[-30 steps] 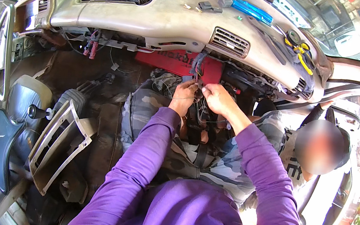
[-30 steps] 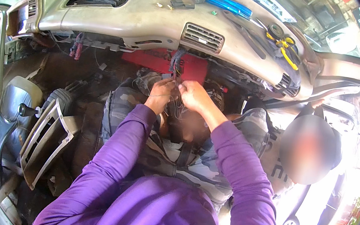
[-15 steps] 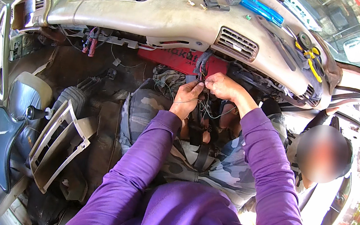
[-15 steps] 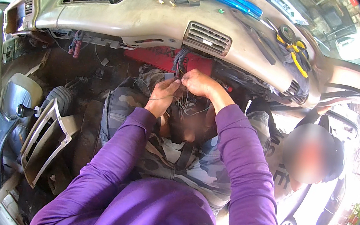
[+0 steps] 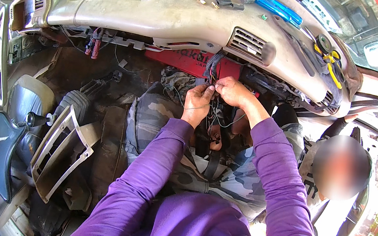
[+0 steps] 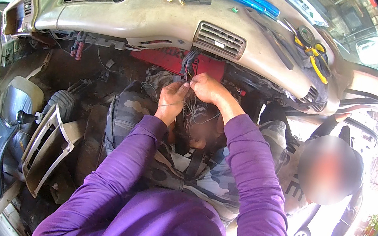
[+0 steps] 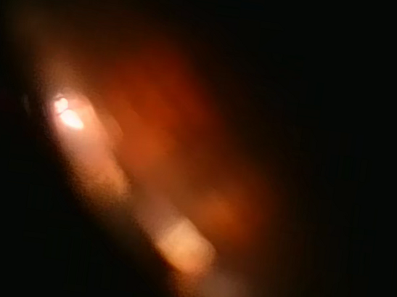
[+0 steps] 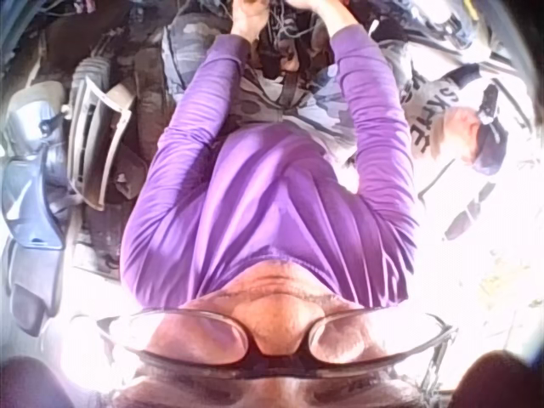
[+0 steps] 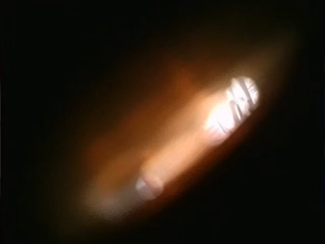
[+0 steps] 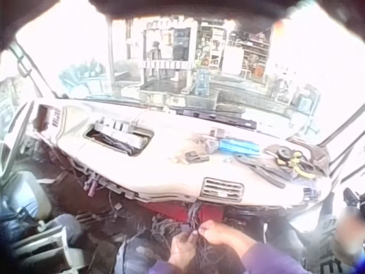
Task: The person works under the dashboard of a car, manipulating a bundle of wires with both hands. They use pliers to strip or cut wires and a screwdriver to adjust connections. The task involves repeated handling of the wiring harness and tools.
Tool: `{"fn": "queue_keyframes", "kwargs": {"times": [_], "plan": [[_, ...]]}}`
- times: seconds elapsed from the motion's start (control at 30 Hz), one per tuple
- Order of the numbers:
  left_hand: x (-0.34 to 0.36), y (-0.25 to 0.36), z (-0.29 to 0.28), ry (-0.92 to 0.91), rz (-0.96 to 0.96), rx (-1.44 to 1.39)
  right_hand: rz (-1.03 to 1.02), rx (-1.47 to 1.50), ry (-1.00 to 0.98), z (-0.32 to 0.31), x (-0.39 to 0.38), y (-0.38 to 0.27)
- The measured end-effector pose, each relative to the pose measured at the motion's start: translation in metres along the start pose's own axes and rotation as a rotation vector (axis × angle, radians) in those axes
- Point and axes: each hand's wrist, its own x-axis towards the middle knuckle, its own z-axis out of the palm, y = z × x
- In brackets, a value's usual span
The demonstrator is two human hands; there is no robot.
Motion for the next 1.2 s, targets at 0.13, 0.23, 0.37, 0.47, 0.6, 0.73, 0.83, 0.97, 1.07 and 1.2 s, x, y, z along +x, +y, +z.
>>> {"fn": "queue_keyframes", "kwargs": {"times": [0.13,0.23,0.37,0.47,0.6,0.73,0.83,0.97,1.07,1.2], "plan": [[0.002,0.000,-0.003,-0.008,-0.033,0.069,-0.037,-0.091,0.004,0.000,0.002,0.003],[0.003,0.001,-0.004,0.008,-0.009,0.112,0.065,-0.020,0.062,0.007,0.006,0.005],[0.004,-0.003,-0.004,0.080,0.054,0.156,0.019,-0.051,0.103,0.012,0.007,0.004],[0.005,-0.003,0.000,0.105,0.065,0.210,-0.086,-0.115,0.118,0.019,0.015,0.029],[0.004,-0.001,0.000,0.125,0.075,0.245,-0.072,-0.129,0.106,0.017,0.014,0.022],[0.006,-0.003,-0.004,0.126,0.039,0.228,0.068,-0.064,0.154,0.014,0.002,-0.009],[0.008,-0.004,-0.002,0.118,0.011,0.180,0.113,-0.094,0.174,0.013,-0.002,-0.014],[0.008,-0.003,-0.004,0.120,0.011,0.227,0.144,-0.130,0.166,0.012,-0.002,-0.018],[0.008,0.000,-0.006,0.106,0.001,0.248,0.152,-0.153,0.170,0.012,-0.002,-0.018],[0.008,0.002,-0.004,0.114,0.022,0.248,0.168,-0.151,0.183,0.013,-0.002,-0.014]]}}
